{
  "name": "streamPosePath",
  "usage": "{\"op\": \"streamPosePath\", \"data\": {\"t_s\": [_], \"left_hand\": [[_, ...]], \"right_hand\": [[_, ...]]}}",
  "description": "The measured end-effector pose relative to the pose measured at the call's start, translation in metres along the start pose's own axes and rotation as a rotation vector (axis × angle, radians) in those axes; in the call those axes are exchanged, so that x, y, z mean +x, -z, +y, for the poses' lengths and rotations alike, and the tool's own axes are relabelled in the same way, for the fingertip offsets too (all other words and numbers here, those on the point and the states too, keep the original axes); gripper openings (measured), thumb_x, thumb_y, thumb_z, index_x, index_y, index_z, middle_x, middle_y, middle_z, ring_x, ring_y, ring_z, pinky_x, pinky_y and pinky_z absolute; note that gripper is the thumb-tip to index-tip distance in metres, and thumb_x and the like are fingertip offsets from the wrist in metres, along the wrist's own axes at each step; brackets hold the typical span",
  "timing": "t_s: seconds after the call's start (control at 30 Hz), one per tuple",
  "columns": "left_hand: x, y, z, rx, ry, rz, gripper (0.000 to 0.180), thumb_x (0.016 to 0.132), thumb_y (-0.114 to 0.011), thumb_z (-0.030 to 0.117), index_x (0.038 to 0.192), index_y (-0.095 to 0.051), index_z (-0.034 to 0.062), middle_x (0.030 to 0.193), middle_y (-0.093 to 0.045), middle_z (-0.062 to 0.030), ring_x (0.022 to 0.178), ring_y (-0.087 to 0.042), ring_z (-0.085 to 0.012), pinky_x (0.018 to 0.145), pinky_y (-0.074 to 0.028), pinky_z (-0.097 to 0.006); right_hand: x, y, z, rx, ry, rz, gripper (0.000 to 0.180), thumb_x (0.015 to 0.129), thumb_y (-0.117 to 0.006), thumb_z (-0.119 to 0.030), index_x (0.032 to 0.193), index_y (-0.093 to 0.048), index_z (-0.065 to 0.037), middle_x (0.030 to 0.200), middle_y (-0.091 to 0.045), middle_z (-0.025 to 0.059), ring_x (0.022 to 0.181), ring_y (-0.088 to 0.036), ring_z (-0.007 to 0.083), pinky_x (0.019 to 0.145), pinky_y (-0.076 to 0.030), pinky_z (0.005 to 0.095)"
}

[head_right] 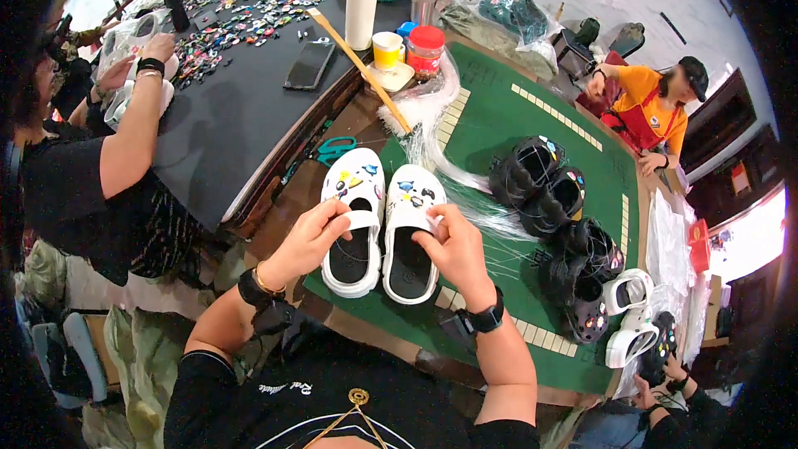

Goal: Attaching decorative charms and accessories to white and black clogs at a workshop table.

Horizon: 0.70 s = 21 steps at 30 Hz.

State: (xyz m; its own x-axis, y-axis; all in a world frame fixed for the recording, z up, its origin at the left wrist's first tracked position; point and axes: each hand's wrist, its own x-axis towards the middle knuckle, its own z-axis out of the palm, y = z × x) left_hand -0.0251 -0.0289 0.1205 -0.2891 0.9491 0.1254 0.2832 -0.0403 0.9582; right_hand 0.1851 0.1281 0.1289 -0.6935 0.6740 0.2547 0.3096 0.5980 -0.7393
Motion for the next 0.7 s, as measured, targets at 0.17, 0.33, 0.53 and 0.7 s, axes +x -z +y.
{"op": "streamPosePath", "data": {"t_s": [0.17, 0.33, 0.53, 0.7], "left_hand": [[0.002, 0.009, -0.006, 0.009, -0.018, 0.086, 0.02, 0.098, -0.053, 0.016, 0.101, -0.062, -0.0016, 0.089, -0.063, -0.0121, 0.079, -0.062, -0.0214, 0.073, -0.048, -0.033], [0.009, 0.016, 0.003, 0.161, -0.14, 0.153, 0.014, 0.094, -0.054, 0.005, 0.099, -0.064, -0.0031, 0.091, -0.064, -0.0079, 0.082, -0.061, -0.0146, 0.072, -0.048, -0.028], [0.011, 0.019, 0.002, 0.185, -0.093, 0.096, 0.018, 0.092, -0.06, 0.01, 0.104, -0.068, -0.0008, 0.092, -0.068, -0.0117, 0.081, -0.065, -0.0184, 0.072, -0.05, -0.03], [0.015, 0.016, -0.007, 0.036, 0.044, 0.034, 0.019, 0.09, -0.064, 0.01, 0.104, -0.07, -0.0022, 0.087, -0.071, -0.0092, 0.074, -0.064, -0.0122, 0.065, -0.05, -0.027]], "right_hand": [[-0.028, 0.005, -0.018, 0.044, 0.003, 0.089, 0.01, 0.087, -0.064, -0.008, 0.094, -0.059, -0.003, 0.067, -0.053, 0.0087, 0.056, -0.052, 0.0179, 0.054, -0.042, 0.0302], [-0.049, -0.018, -0.034, -0.118, 0.01, 0.019, 0.005, 0.091, -0.059, -0.008, 0.09, -0.06, -0.003, 0.073, -0.062, 0.0171, 0.064, -0.064, 0.0334, 0.058, -0.049, 0.0381], [-0.037, -0.054, -0.033, -0.13, -0.02, 0.059, 0.006, 0.091, -0.058, -0.009, 0.092, -0.059, -0.003, 0.072, -0.063, 0.0195, 0.067, -0.065, 0.0375, 0.059, -0.05, 0.0418], [-0.024, -0.074, -0.045, 0.06, -0.039, 0.096, 0.012, 0.094, -0.056, -0.013, 0.097, -0.057, -0.002, 0.08, -0.066, 0.0219, 0.073, -0.065, 0.0401, 0.063, -0.05, 0.0466]]}}
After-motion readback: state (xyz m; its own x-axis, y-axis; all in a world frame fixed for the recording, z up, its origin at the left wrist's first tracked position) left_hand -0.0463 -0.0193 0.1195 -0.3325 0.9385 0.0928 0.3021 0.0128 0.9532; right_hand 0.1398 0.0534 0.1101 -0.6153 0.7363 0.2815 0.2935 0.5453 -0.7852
